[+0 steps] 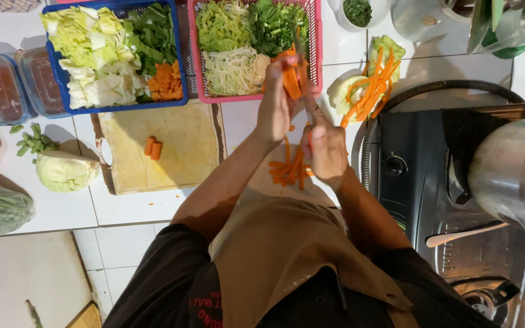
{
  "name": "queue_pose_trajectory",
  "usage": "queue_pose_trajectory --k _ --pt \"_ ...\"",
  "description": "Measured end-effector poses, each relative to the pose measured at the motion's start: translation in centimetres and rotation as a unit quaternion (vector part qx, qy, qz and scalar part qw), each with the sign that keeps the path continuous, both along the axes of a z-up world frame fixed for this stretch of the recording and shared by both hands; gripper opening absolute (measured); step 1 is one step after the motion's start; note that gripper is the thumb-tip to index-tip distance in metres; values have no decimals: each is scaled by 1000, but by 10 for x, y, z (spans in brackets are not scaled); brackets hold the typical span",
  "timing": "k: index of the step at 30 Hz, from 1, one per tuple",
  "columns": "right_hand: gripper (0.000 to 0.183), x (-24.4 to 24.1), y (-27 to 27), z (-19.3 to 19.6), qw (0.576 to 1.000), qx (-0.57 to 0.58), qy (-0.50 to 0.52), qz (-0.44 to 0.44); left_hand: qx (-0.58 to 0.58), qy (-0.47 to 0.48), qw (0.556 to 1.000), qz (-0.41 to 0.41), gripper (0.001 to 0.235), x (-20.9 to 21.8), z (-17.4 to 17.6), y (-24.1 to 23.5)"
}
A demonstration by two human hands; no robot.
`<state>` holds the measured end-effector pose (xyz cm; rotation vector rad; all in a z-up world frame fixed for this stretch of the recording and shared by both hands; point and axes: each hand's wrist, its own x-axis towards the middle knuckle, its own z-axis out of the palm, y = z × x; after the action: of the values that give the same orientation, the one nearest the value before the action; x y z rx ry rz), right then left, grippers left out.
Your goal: The person peels a carrot using a peeler, then cuts it into small pieces with a knife on a wooden cutting board. The person transfers the cut carrot pieces into a blue basket containing other chopped vegetables.
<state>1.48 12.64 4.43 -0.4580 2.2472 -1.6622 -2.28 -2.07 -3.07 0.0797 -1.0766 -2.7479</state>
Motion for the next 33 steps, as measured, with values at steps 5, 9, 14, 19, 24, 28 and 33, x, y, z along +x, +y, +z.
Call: queue_pose_trajectory --k 5,9,14,19,24,28,33 --pt "81 13 -12 52 964 84 249 44 9 51 999 -16 59 30 46 13" --pt "86 27 -6 63 973 65 209 69 -78 123 989 19 57 48 68 17" --pt "89 41 -4 64 981 67 172 55 -139 165 976 35 60 64 80 16" --pt "82 54 0 63 960 36 273 56 -115 180 976 37 81 78 87 19" --pt "81 64 6 61 960 50 271 56 -129 208 969 33 105 84 88 21" --pt "80 66 7 56 968 46 241 59 -289 194 935 71 100 83 90 19" --pt "63 61 5 45 941 37 333 50 -278 234 930 53 101 95 89 14"
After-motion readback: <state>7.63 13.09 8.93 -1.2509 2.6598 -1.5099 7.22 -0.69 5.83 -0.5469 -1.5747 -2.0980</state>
